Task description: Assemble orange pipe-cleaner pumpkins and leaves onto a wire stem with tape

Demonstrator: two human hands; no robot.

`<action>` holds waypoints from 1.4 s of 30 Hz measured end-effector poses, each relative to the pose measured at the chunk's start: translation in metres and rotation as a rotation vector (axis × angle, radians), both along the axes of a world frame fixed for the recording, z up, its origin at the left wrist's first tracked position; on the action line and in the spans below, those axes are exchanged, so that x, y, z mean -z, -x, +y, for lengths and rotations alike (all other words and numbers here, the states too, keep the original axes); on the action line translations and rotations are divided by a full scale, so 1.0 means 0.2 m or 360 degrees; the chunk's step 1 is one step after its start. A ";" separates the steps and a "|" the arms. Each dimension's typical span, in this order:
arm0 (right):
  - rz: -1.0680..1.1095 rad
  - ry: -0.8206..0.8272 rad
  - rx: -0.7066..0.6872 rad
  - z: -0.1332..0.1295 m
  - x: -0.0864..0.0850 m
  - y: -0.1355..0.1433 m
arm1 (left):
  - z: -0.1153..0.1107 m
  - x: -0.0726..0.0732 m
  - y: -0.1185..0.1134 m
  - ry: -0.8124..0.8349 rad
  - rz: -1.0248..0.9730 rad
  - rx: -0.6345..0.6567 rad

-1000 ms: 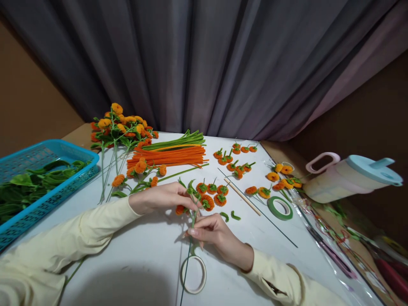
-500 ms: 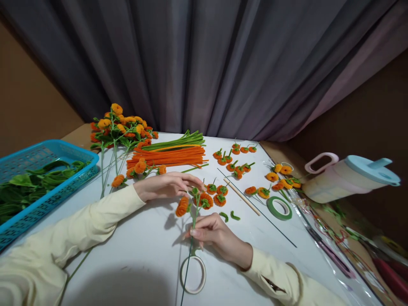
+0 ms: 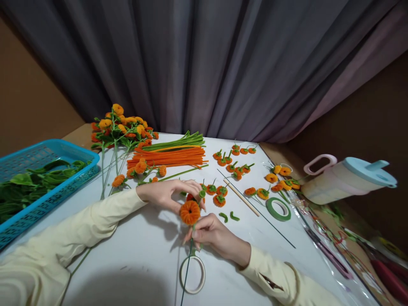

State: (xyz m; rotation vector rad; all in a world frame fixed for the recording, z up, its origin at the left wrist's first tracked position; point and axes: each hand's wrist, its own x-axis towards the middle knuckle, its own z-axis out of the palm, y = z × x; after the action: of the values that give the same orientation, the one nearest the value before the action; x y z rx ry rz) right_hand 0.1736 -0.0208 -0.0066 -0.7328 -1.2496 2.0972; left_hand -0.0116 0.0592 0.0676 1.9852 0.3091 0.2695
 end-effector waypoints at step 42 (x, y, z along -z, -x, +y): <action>0.0051 0.0109 0.0001 -0.01 0.04 0.00 | -0.07 0.07 -0.07 -0.0114 -0.0093 -0.0285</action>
State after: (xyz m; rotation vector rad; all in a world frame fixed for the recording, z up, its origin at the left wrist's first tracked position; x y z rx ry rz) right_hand 0.1737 -0.0222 -0.0138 -0.7266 -1.1651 2.1518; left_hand 0.0018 0.0456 0.0540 2.0181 0.4458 0.4573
